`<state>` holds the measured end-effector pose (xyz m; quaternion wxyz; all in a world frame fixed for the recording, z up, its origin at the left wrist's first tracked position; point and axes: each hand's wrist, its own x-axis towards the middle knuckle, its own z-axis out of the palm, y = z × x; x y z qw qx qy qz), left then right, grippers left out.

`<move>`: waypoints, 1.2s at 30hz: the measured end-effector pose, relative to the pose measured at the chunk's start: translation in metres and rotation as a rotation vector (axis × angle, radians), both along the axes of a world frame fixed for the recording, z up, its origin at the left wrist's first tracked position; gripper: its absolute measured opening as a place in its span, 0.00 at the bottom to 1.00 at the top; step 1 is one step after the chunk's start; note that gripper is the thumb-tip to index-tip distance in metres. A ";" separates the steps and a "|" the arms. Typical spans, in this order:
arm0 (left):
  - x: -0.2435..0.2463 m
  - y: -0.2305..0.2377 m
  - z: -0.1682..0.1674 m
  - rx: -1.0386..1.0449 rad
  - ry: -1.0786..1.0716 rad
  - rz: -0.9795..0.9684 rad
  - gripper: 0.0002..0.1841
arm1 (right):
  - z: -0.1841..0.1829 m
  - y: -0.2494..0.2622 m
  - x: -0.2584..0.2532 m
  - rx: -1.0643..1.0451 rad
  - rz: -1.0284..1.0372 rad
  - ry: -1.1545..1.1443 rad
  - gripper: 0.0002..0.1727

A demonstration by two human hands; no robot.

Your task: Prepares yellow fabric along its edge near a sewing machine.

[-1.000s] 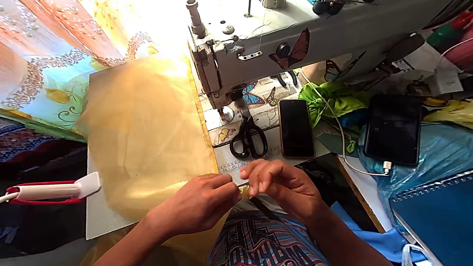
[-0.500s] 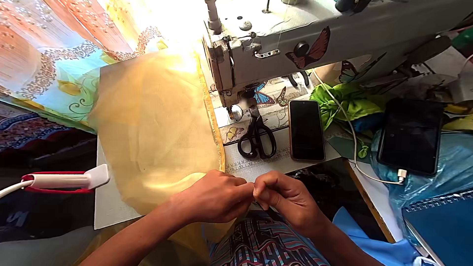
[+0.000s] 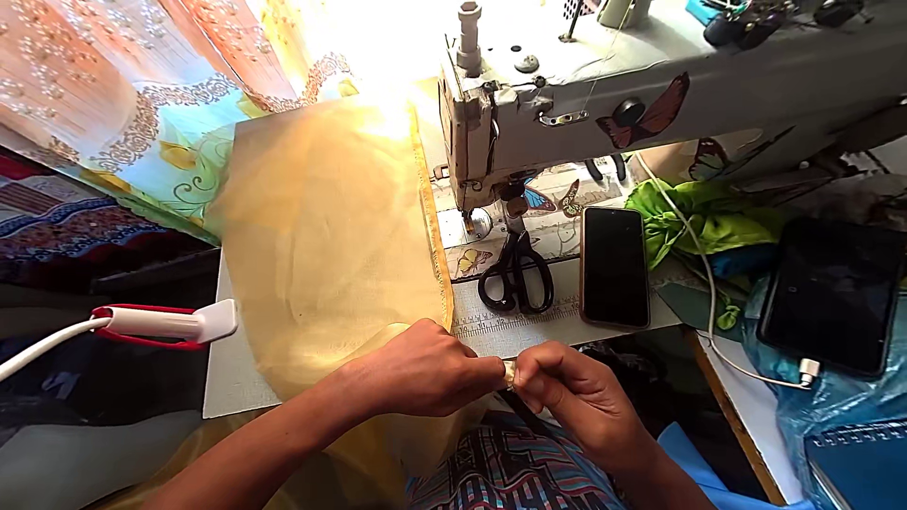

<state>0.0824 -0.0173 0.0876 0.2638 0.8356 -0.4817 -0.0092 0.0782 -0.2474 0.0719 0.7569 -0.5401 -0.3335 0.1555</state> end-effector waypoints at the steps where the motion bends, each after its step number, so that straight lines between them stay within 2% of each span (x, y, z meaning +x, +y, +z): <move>1: 0.000 0.000 0.000 0.002 0.006 0.001 0.15 | 0.000 0.000 0.000 -0.002 0.001 0.001 0.09; 10: 0.001 0.012 -0.001 -0.021 0.004 0.022 0.12 | -0.001 -0.016 0.000 -0.029 -0.041 -0.003 0.09; 15: -0.002 0.016 -0.001 0.016 0.024 0.058 0.19 | -0.002 -0.024 -0.003 -0.061 -0.044 -0.009 0.09; 18: 0.000 0.038 0.001 0.028 -0.037 0.234 0.22 | -0.002 -0.045 0.000 -0.237 -0.196 -0.049 0.09; 20: 0.005 0.068 0.002 -0.034 -0.069 0.374 0.19 | 0.000 -0.072 0.011 -0.329 -0.338 0.007 0.08; 22: 0.003 0.076 0.006 -0.113 -0.016 0.389 0.15 | 0.002 -0.084 0.016 -0.421 -0.419 0.034 0.07; 26: 0.002 0.052 0.006 -0.166 0.079 0.296 0.12 | 0.007 -0.060 0.018 -0.737 -0.342 -0.220 0.15; 28: 0.005 0.046 0.007 -0.175 0.085 0.290 0.12 | 0.007 -0.037 0.021 -0.721 -0.310 -0.265 0.22; 31: 0.006 0.039 0.009 -0.168 0.068 0.282 0.12 | 0.008 -0.004 0.032 -0.577 -0.145 -0.113 0.27; 33: 0.006 0.036 0.012 -0.136 0.037 0.282 0.14 | 0.008 0.014 0.041 -0.526 0.008 0.016 0.23; 35: 0.005 0.038 0.016 -0.053 -0.019 0.336 0.22 | 0.008 0.025 0.044 -0.502 0.019 0.090 0.08; 36: 0.005 0.042 0.019 0.005 -0.055 0.379 0.27 | 0.007 0.026 0.043 -0.492 0.006 0.088 0.05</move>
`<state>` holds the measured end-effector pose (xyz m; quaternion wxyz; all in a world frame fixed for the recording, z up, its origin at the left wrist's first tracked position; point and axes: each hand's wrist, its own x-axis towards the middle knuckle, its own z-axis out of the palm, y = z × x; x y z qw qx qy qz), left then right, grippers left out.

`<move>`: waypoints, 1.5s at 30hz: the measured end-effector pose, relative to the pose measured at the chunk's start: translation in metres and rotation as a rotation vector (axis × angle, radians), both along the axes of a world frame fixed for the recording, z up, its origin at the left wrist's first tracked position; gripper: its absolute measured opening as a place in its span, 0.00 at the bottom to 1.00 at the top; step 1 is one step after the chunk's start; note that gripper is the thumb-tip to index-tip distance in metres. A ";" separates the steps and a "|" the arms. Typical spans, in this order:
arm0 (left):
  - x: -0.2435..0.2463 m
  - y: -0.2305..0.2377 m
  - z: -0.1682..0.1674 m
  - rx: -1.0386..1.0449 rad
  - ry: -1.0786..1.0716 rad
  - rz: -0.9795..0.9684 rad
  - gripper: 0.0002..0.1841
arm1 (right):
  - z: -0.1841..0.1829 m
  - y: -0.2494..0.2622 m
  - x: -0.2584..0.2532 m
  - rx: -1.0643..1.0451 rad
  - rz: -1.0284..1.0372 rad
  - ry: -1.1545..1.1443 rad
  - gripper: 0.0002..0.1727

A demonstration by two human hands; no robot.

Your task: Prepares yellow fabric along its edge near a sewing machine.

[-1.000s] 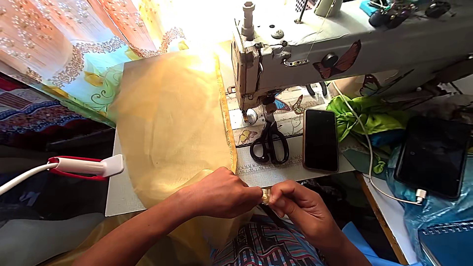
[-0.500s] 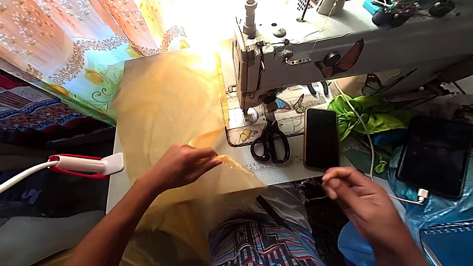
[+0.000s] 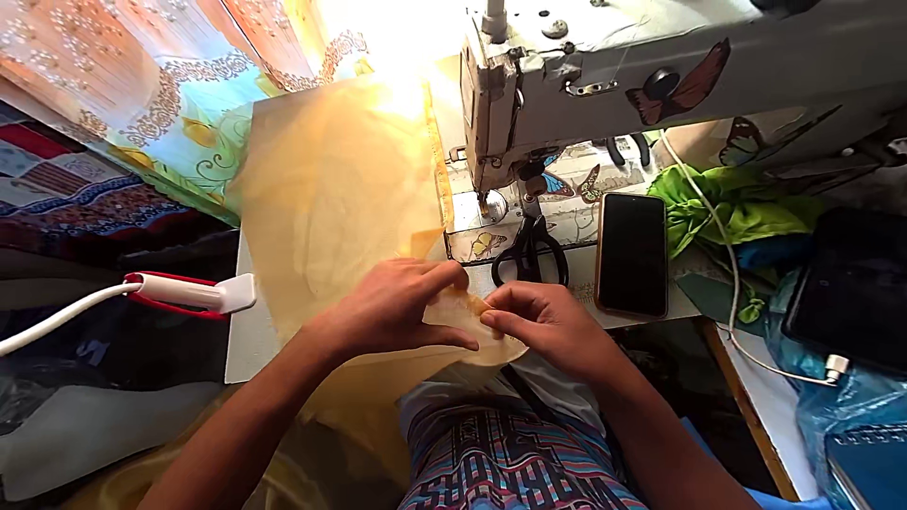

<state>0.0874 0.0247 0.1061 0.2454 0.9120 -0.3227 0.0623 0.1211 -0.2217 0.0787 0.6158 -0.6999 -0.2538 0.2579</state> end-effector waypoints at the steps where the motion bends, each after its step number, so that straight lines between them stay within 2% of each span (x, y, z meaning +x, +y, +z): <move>1: 0.000 0.005 0.002 0.063 -0.016 0.041 0.29 | -0.001 -0.001 -0.002 0.003 -0.018 -0.019 0.05; 3: 0.003 0.017 0.005 0.168 -0.037 0.084 0.30 | -0.003 -0.004 -0.008 -0.016 -0.056 -0.075 0.05; 6: 0.011 0.026 0.006 0.222 -0.076 0.080 0.26 | -0.005 -0.008 -0.016 -0.053 -0.093 -0.111 0.06; 9: 0.018 0.025 0.002 0.125 -0.131 0.049 0.26 | -0.007 -0.012 -0.021 -0.053 -0.134 -0.101 0.06; 13: 0.024 0.027 0.001 -0.097 -0.083 0.141 0.29 | -0.009 -0.018 -0.033 -0.033 -0.211 -0.151 0.06; 20: 0.034 0.026 -0.020 -0.056 -0.244 0.173 0.29 | -0.017 -0.022 -0.050 -0.031 -0.253 -0.296 0.09; 23: 0.036 0.026 -0.020 -0.048 -0.174 0.129 0.28 | -0.022 -0.028 -0.042 -0.105 -0.258 -0.234 0.07; 26: 0.027 0.016 -0.007 -0.029 -0.026 0.053 0.28 | -0.023 -0.032 -0.037 -0.137 -0.284 -0.224 0.07; 31: 0.008 -0.029 0.002 0.073 0.074 -0.060 0.41 | -0.023 -0.029 -0.033 -0.110 -0.329 -0.303 0.05; 33: 0.002 -0.043 -0.005 0.028 0.057 -0.103 0.36 | -0.022 -0.029 -0.034 -0.123 -0.374 -0.388 0.05; 37: -0.006 -0.055 -0.018 -0.054 -0.115 -0.021 0.05 | -0.026 -0.032 -0.036 -0.117 -0.468 -0.579 0.05; 38: -0.008 -0.055 -0.022 -0.081 -0.178 0.012 0.03 | -0.027 -0.032 -0.038 -0.112 -0.482 -0.606 0.05; 41: -0.012 -0.053 -0.029 -0.153 -0.340 0.071 0.01 | -0.029 -0.034 -0.043 -0.066 -0.505 -0.607 0.08; 45: -0.018 -0.049 -0.037 -0.225 -0.424 0.057 0.04 | -0.029 -0.035 -0.048 0.053 -0.464 -0.491 0.12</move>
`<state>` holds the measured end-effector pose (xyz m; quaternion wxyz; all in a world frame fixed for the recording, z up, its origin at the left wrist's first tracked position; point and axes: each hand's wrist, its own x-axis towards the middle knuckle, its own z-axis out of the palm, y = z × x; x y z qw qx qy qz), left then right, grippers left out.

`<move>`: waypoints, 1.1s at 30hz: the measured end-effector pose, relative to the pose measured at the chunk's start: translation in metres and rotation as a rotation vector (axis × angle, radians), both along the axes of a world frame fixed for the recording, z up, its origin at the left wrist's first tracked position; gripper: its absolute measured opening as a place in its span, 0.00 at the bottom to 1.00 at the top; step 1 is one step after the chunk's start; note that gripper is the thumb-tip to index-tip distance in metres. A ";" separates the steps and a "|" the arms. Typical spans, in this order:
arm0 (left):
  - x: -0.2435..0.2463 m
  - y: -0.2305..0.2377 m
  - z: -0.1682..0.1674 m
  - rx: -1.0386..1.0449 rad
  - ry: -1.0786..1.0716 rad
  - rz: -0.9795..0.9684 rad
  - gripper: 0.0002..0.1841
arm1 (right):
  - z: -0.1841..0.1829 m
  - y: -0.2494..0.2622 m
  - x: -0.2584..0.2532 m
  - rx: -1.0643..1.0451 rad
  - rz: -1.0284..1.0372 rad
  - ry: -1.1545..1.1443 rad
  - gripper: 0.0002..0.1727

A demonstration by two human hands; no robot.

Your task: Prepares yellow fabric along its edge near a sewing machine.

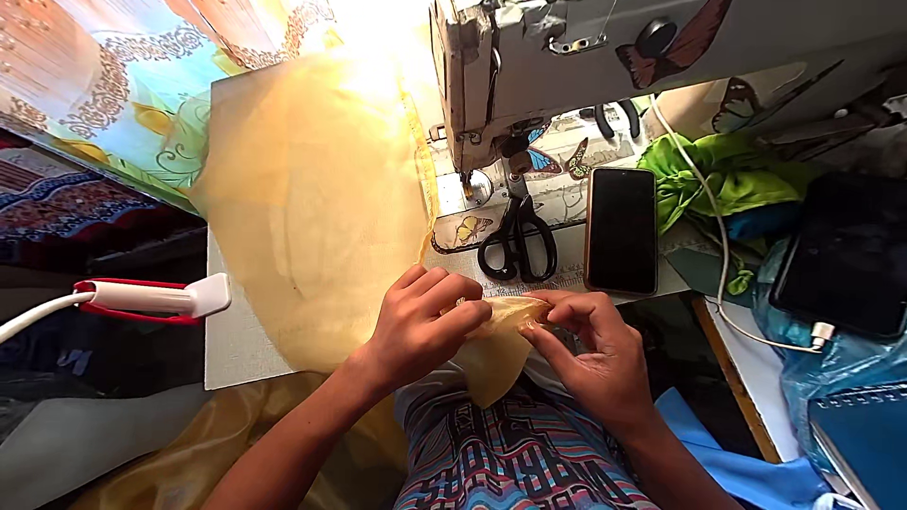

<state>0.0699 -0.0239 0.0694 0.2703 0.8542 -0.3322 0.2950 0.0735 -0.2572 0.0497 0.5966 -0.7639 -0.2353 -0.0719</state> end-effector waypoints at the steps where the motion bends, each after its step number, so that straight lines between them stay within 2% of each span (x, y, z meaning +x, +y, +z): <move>1: -0.001 0.001 -0.001 -0.005 -0.014 -0.003 0.05 | 0.002 -0.001 0.000 0.026 0.038 0.034 0.14; 4: -0.001 0.001 -0.001 -0.002 -0.050 -0.002 0.05 | 0.009 -0.005 0.002 0.039 0.084 0.135 0.20; 6: -0.001 0.000 -0.002 0.008 -0.063 -0.008 0.05 | 0.012 -0.006 0.005 -0.009 0.067 0.148 0.21; 11: 0.000 -0.002 -0.002 0.028 -0.066 -0.025 0.05 | 0.014 -0.006 0.011 -0.021 0.046 0.182 0.08; 17: 0.001 0.001 -0.004 0.072 -0.031 -0.033 0.06 | 0.025 -0.014 0.022 0.060 0.078 0.272 0.05; 21: 0.002 0.000 -0.003 0.080 -0.035 -0.040 0.06 | 0.028 -0.013 0.029 -0.081 0.063 0.268 0.05; 23: 0.002 -0.001 -0.002 0.080 -0.040 -0.045 0.06 | 0.027 -0.010 0.032 -0.178 0.101 0.290 0.09; 26: 0.003 -0.001 -0.002 0.081 -0.040 -0.046 0.06 | 0.026 -0.004 0.034 -0.208 0.140 0.298 0.06; 29: 0.003 0.002 -0.003 0.086 -0.022 -0.036 0.06 | 0.029 -0.007 0.039 -0.094 0.183 0.285 0.07; 33: 0.005 0.002 -0.006 0.123 0.019 -0.032 0.05 | 0.036 -0.013 0.044 0.299 0.335 0.357 0.08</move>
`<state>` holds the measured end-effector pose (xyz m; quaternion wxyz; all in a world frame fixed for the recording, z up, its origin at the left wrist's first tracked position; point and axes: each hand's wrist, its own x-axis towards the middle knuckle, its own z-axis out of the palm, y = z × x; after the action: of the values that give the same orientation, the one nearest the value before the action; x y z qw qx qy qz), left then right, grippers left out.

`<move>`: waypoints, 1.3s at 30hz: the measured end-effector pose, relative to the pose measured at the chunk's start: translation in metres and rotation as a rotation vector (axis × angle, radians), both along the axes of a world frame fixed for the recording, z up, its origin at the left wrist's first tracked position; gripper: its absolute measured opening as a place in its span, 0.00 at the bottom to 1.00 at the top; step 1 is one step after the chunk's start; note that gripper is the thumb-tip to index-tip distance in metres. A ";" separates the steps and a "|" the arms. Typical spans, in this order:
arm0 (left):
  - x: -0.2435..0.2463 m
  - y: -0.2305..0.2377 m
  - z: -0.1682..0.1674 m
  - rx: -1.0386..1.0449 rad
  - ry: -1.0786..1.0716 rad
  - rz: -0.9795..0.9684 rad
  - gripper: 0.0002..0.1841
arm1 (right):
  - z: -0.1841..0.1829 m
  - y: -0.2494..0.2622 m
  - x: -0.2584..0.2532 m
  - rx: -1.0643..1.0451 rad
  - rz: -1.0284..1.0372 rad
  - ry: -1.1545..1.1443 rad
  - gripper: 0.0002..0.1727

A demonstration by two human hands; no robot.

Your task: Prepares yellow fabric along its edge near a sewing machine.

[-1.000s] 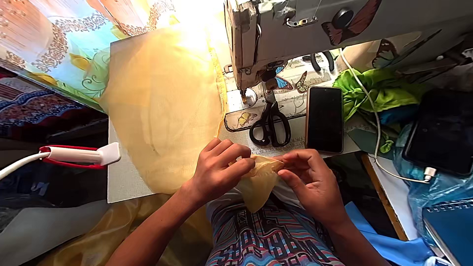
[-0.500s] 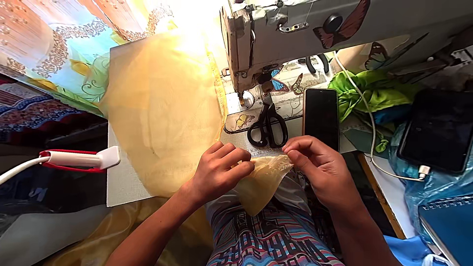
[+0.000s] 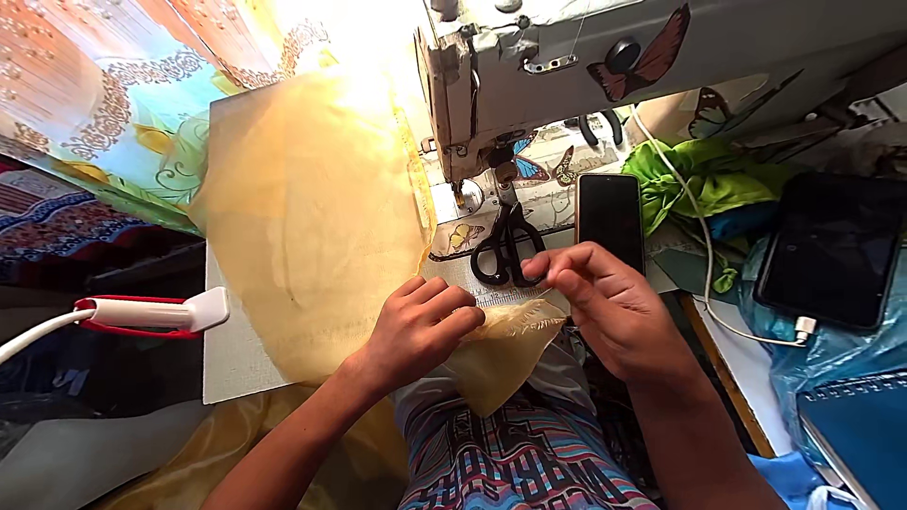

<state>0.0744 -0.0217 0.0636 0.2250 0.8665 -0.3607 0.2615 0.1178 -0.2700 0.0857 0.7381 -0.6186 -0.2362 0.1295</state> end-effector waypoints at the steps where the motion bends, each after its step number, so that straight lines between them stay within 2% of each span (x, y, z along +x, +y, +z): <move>1: 0.001 -0.001 -0.001 0.001 0.016 -0.003 0.06 | 0.003 0.001 0.000 0.119 0.033 0.055 0.08; 3: 0.000 -0.003 0.000 -0.020 0.067 -0.015 0.17 | 0.008 0.004 -0.004 0.315 0.118 0.157 0.06; 5: -0.002 -0.007 0.007 -0.032 0.145 -0.063 0.27 | 0.009 0.009 -0.010 0.366 0.149 0.160 0.05; 6: -0.003 -0.008 0.011 -0.019 0.190 -0.096 0.27 | 0.008 0.012 -0.013 0.337 0.133 0.123 0.05; 10: -0.005 -0.013 0.019 0.090 0.213 -0.166 0.16 | 0.005 0.018 -0.031 0.089 0.001 -0.110 0.09; 14: -0.007 -0.016 0.027 0.168 0.161 -0.240 0.18 | 0.009 0.012 -0.039 -0.057 -0.084 -0.235 0.11; 16: -0.009 -0.022 0.028 0.189 0.154 -0.254 0.15 | 0.008 0.008 -0.042 -0.130 -0.131 -0.246 0.12; 21: 0.002 -0.051 0.007 0.238 0.153 -0.215 0.11 | -0.009 -0.008 -0.041 -0.512 -0.365 -0.231 0.15; 25: 0.015 -0.055 -0.003 0.233 0.127 -0.263 0.12 | -0.012 -0.036 -0.041 -0.638 -0.439 -0.213 0.15; 30: 0.022 -0.065 -0.006 0.231 0.191 -0.234 0.14 | -0.014 -0.035 -0.032 -0.972 -0.594 -0.462 0.16; 33: 0.026 -0.083 -0.003 0.251 0.301 -0.146 0.16 | -0.016 -0.028 -0.010 -1.190 -0.561 -0.366 0.13; 35: 0.029 -0.093 -0.003 0.232 0.334 -0.106 0.15 | -0.022 -0.023 0.010 -1.261 -0.512 -0.296 0.14; 39: 0.034 -0.097 -0.002 0.126 0.396 -0.051 0.13 | -0.018 -0.020 0.038 -1.171 -0.495 -0.215 0.18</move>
<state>0.1084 -0.1188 0.0621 0.2432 0.9039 -0.3471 0.0572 0.1554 -0.2903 0.0673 0.2588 -0.9647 -0.0491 0.0001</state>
